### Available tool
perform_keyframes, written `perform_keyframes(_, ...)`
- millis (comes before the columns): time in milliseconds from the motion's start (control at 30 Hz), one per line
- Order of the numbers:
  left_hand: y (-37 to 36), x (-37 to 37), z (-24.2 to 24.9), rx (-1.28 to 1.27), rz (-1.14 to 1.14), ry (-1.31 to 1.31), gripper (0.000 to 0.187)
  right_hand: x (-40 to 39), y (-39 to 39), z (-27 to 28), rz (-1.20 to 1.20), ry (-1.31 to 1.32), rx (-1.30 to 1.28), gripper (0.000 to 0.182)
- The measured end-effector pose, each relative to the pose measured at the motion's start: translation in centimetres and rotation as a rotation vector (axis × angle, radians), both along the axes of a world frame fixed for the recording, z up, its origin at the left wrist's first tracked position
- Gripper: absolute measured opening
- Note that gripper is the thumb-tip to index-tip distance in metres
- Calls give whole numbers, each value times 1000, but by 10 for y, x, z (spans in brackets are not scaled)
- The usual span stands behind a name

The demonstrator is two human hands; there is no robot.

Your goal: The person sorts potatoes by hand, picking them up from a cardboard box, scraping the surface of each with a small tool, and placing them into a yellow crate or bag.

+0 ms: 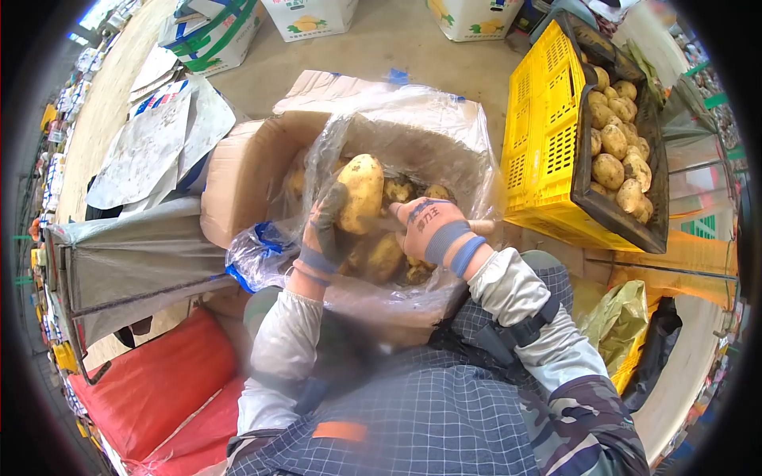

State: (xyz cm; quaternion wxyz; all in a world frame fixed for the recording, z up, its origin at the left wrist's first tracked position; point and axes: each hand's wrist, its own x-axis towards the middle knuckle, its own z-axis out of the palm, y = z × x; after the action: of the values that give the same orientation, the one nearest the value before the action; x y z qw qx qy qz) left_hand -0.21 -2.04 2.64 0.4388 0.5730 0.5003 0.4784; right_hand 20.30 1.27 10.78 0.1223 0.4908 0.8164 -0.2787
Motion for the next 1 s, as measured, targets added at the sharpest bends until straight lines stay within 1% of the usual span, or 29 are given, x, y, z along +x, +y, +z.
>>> perform_keyframes(67, -2, -5, 1, 46, 26, 84, 40, 1, -8, -5, -198, 214, 137, 51)
perform_keyframes(100, -1, -5, 13, 61, 55, 122, 40, 9, 1, -38, -269, 607, 142, 53)
perform_keyframes(167, 3, -2, 37, 97, 99, 119, 43, 12, 7, -12, -578, 871, -552, 63)
perform_keyframes(233, 3, 2, 58, 128, 117, 39, 48, 12, 1, 0, -730, 1165, -836, 64)
perform_keyframes(267, 4, 4, 66, 56, 70, -157, 47, 12, -2, 5, -812, 1297, -981, 65)
perform_keyframes(333, 3, 3, 74, -89, -15, -546, 46, 7, -6, 9, -815, 1497, -998, 57)
perform_keyframes(433, 3, -10, 61, -153, -33, -486, 49, 16, -1, -22, -785, 1464, -1119, 41)
perform_keyframes(500, 1, -9, 61, -60, -64, -359, 50, 23, 2, -51, -620, 1602, -1485, 33)
perform_keyframes(567, -2, -5, 49, -60, -151, -377, 53, 27, 2, -63, -572, 1593, -1621, 29)
perform_keyframes(600, -5, -4, 29, -110, -222, -456, 55, 27, -1, -65, -615, 1530, -1577, 29)
perform_keyframes(667, -9, -2, 19, -176, -289, -597, 59, 21, -2, -58, -664, 1403, -1393, 30)
perform_keyframes(733, -11, 2, 20, -218, -294, -729, 63, 17, -5, -28, -687, 1276, -1110, 33)
perform_keyframes(800, -3, -8, -2, -51, -284, -297, 67, 11, -3, -12, -693, 1129, -978, 36)
perform_keyframes(867, -3, -12, -15, -100, -215, -281, 66, 5, -4, 3, -651, 1035, -711, 41)
perform_keyframes(900, -8, -6, 30, -234, -147, -480, 64, 2, -7, 10, -602, 1004, -516, 45)
perform_keyframes(933, -11, -2, 59, -370, -76, -679, 65, 2, -7, 8, -533, 949, -313, 48)
perform_keyframes(967, -11, -1, 66, -310, -77, -575, 65, 3, -8, 5, -481, 874, -104, 51)
perform_keyframes(1000, -10, -1, 70, -250, -79, -471, 65, 6, -5, -11, -407, 774, 113, 53)
